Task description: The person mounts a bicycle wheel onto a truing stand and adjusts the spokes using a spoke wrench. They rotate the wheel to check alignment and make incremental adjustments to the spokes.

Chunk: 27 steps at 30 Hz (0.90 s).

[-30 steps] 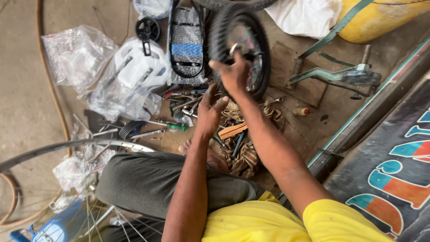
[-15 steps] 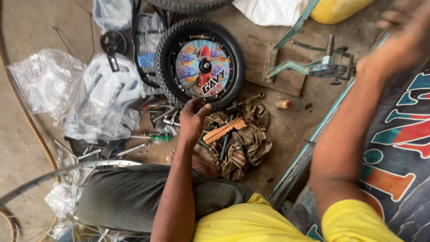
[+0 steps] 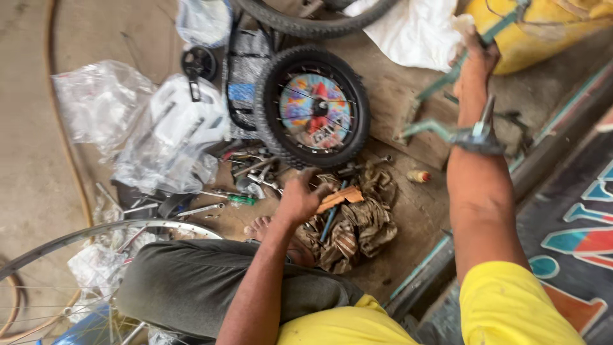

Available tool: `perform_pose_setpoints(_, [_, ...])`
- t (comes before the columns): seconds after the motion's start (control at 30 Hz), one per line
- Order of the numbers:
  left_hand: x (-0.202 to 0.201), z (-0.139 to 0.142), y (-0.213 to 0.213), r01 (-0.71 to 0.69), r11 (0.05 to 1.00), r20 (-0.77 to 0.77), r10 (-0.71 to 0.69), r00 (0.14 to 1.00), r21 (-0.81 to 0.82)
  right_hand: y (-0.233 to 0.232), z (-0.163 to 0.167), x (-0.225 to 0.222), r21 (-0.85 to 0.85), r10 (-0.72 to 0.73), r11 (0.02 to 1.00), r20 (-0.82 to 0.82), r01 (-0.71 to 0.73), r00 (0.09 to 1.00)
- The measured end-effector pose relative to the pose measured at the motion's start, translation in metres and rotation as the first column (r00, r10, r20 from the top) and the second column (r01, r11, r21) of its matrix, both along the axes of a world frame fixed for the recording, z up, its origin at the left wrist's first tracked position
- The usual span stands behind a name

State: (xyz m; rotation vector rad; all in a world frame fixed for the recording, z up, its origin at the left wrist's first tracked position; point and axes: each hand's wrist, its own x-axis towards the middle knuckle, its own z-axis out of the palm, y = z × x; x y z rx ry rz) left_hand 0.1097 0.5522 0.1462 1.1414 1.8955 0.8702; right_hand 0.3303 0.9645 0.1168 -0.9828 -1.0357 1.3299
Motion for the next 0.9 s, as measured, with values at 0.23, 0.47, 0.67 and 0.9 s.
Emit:
perform_pose_setpoints(0.23, [0.02,0.013,-0.008,0.15,0.988,-0.061,-0.152,0.986,-0.032,-0.015,-0.011,0.019,-0.104,-0.208,0.976,-0.182,0.191,0.961])
perform_pose_setpoints(0.47, [0.081,0.006,-0.017,0.407,0.841,-0.284,-0.318,0.905,0.356,-0.072,-0.039,0.031,0.146,-0.528,0.827,-0.125,0.542,0.84])
perform_pose_setpoints(0.67, [0.081,-0.001,-0.024,0.523,0.824,-0.329,-0.567,0.755,-0.22,-0.103,-0.034,0.075,0.186,-0.624,0.765,-0.027,0.617,0.781])
perform_pose_setpoints(0.9, [0.026,0.078,-0.064,0.138,0.952,-0.441,-0.003,0.897,0.274,-0.143,0.022,0.055,0.213,-0.508,0.84,-0.016,0.5,0.861])
